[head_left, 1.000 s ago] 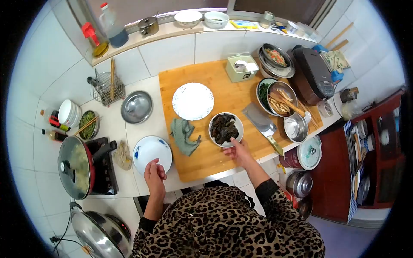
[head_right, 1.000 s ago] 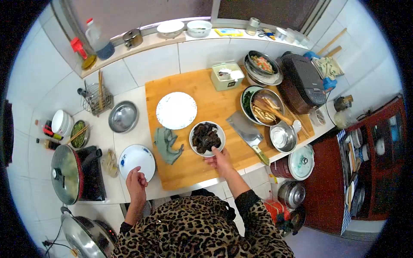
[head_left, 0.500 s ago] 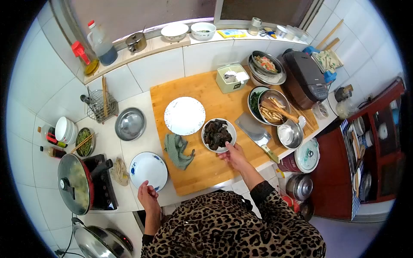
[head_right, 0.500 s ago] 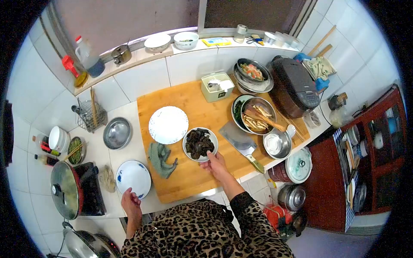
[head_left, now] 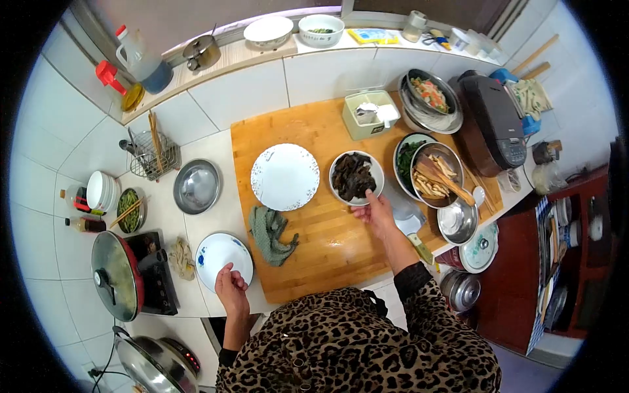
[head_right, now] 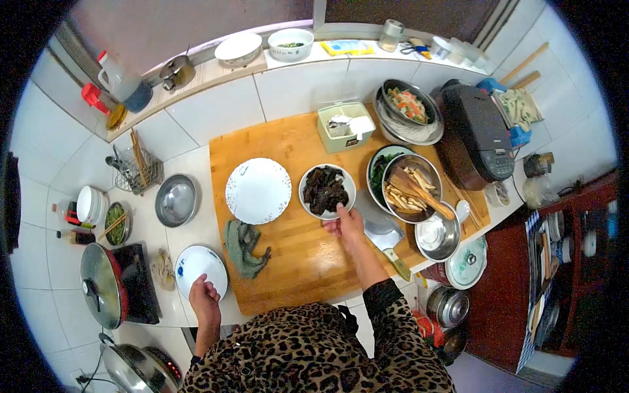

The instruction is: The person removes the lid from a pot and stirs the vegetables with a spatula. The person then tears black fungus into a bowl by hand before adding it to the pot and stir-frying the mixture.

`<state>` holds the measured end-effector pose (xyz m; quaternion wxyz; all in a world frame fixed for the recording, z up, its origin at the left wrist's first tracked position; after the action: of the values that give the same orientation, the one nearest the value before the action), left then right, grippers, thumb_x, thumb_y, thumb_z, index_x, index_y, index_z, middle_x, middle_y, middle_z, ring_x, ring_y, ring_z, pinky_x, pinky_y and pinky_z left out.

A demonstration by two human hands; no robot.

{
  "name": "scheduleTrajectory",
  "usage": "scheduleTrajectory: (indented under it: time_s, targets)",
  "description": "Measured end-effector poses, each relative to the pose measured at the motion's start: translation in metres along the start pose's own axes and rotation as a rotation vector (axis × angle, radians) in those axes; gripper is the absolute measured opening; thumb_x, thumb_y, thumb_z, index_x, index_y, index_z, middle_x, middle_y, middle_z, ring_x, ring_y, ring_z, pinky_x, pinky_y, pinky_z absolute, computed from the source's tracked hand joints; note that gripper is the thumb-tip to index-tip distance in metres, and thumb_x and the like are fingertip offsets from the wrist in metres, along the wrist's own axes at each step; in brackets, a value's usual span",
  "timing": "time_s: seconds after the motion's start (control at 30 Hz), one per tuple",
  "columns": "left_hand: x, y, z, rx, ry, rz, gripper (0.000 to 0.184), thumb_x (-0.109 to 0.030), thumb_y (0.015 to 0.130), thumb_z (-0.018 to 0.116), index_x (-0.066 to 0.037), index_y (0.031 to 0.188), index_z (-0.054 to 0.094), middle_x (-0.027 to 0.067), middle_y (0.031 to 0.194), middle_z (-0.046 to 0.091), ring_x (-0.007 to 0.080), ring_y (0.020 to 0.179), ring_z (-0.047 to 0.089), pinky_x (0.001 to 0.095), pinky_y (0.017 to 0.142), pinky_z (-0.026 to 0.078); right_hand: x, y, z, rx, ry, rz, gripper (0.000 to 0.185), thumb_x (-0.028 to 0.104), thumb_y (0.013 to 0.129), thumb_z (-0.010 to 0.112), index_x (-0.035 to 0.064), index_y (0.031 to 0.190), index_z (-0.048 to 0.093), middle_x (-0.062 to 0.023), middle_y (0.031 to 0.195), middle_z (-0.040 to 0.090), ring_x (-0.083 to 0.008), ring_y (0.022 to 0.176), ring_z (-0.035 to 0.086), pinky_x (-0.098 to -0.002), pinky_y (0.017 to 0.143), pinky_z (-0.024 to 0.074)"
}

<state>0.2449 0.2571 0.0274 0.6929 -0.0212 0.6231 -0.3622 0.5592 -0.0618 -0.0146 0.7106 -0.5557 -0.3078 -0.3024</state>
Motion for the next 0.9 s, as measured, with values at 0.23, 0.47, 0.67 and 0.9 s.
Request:
scheduleTrajectory:
  time_s: [0.23,0.47,0.67,0.9]
  targets:
    - [-0.001,0.001,-0.01,-0.089,0.065,0.001,0.019,-0.018,0.094,0.047,-0.003,0.104,0.052,0.0007,0.065,0.048,0.0085,0.052,0.041,0.023,0.046,0.033,0.004,0.006,0.006,0.049,-0.024,0.018,0.029,0.031,0.094,0.047,0.0031,0.101,0.048,-0.0134,0.074,0.065,-0.0145,0.053,0.059,-0.0239,0.042,0.0399]
    - [-0.01,-0.009,-0.072,-0.251,0.086,0.036,0.019,-0.019,0.093,0.048,-0.002,0.102,0.052,0.0016,0.066,0.049,0.0084,0.052,0.042,0.0235,0.047,0.037,-0.029,-0.006,-0.007,0.08,0.022,0.012,0.027,0.021,0.088,0.052,0.0001,0.106,0.051,-0.015,0.076,0.065,-0.0176,0.053,0.06,-0.0251,0.04,0.0414]
    - [-0.003,-0.028,-0.094,-0.333,0.042,0.056,0.019,-0.016,0.092,0.047,-0.003,0.103,0.055,0.0039,0.073,0.055,0.0118,0.056,0.048,0.0253,0.05,0.042,-0.045,-0.028,-0.015,0.25,-0.147,0.047,0.034,0.009,0.084,0.048,0.003,0.118,0.046,-0.0142,0.089,0.063,-0.0189,0.062,0.063,-0.0266,0.046,0.0503]
    - [-0.002,-0.061,-0.131,-0.386,-0.082,0.059,0.019,-0.017,0.094,0.044,-0.004,0.104,0.054,0.0015,0.069,0.054,0.0079,0.053,0.045,0.0224,0.047,0.039,-0.025,-0.095,0.082,0.466,-0.419,0.011,0.031,0.015,0.082,0.05,0.0009,0.109,0.046,-0.0102,0.07,0.06,-0.015,0.046,0.056,-0.0227,0.034,0.0406]
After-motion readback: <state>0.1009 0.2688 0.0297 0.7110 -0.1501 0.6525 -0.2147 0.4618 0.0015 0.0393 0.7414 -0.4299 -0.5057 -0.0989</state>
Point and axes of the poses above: each hand's wrist, its own y-axis towards the middle knuckle, its own z-axis out of the palm, x = y × z, the point moved 10 cm from there along y, towards the middle knuckle
